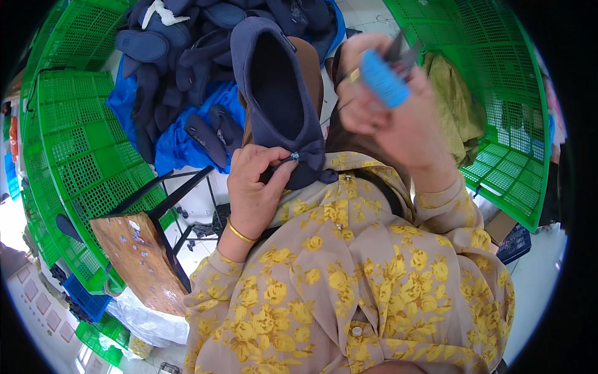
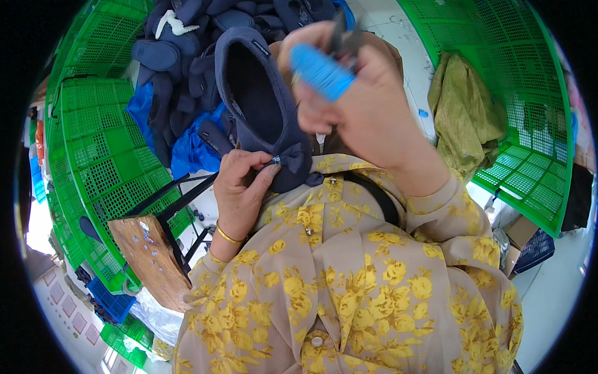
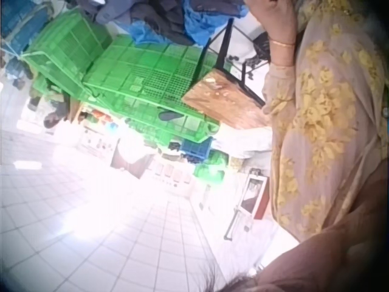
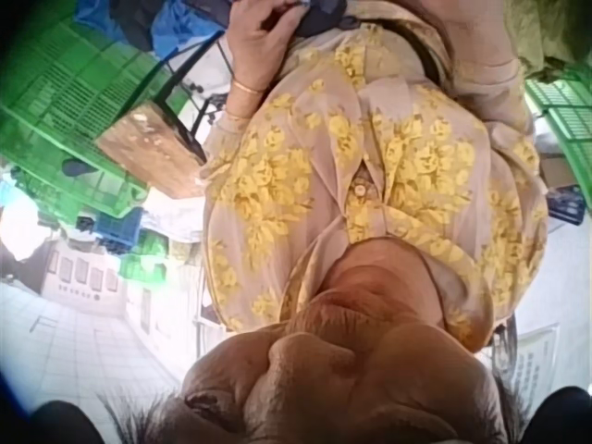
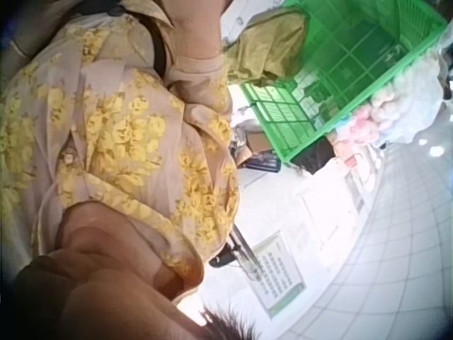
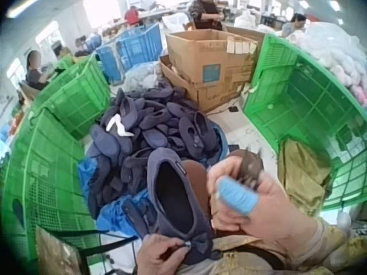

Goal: The person sits on the floor and hand-sews a dark blue slip-on shoe using a needle and thread. They repeatedly insert the needle into the shoe's upper, pull the thread through, and trim excess thread with scissors. The person works on one shoe at a time, handling the shoe and tools with both hands.

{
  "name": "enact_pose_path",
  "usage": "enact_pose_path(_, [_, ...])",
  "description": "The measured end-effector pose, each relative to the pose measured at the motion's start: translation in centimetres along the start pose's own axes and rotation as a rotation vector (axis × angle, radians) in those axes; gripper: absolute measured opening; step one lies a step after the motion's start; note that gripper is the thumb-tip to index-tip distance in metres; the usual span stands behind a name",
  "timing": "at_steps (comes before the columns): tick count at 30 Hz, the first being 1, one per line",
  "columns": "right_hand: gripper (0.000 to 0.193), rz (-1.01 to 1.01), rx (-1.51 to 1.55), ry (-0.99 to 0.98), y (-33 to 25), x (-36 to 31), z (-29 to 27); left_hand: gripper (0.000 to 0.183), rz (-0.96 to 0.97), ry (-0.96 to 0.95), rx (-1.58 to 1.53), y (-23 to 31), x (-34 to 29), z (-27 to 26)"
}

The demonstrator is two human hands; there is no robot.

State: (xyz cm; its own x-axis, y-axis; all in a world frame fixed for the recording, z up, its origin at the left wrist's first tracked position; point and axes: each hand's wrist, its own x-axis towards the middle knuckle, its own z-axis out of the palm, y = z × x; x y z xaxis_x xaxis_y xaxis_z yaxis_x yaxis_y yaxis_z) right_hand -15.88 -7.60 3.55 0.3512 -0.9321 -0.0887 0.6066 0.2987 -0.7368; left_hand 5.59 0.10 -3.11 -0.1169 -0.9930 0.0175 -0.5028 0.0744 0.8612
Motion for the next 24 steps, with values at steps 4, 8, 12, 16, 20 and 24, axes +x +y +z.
enact_pose_path(4, [0.011,-0.526,-0.198,0.212,-4.7,1.6,1.3,0.014,0.023,0.0,0.041,0.0,-0.2,-0.1])
enact_pose_path(8, [0.017,-0.868,-0.582,0.195,-8.8,-0.6,-3.0,0.014,0.044,-0.016,0.027,0.1,0.3,0.2])
enact_pose_path(12, [0.021,-0.548,-1.037,0.032,-2.2,-1.5,-1.5,0.015,0.034,-0.004,0.027,0.0,0.1,0.1])
enact_pose_path(16, [0.037,-0.065,-1.367,-0.295,2.0,-3.3,-1.1,0.014,0.034,-0.014,-0.006,-0.2,0.3,0.0])
enact_pose_path(20, [0.033,-0.096,-1.429,-0.336,3.9,-3.9,-1.6,0.013,0.032,-0.041,0.024,0.1,0.4,-0.3])
enact_pose_path(24, [0.042,-0.009,-1.416,-0.358,4.2,-3.9,-1.5,0.012,0.037,-0.041,0.039,0.0,0.5,-0.3])
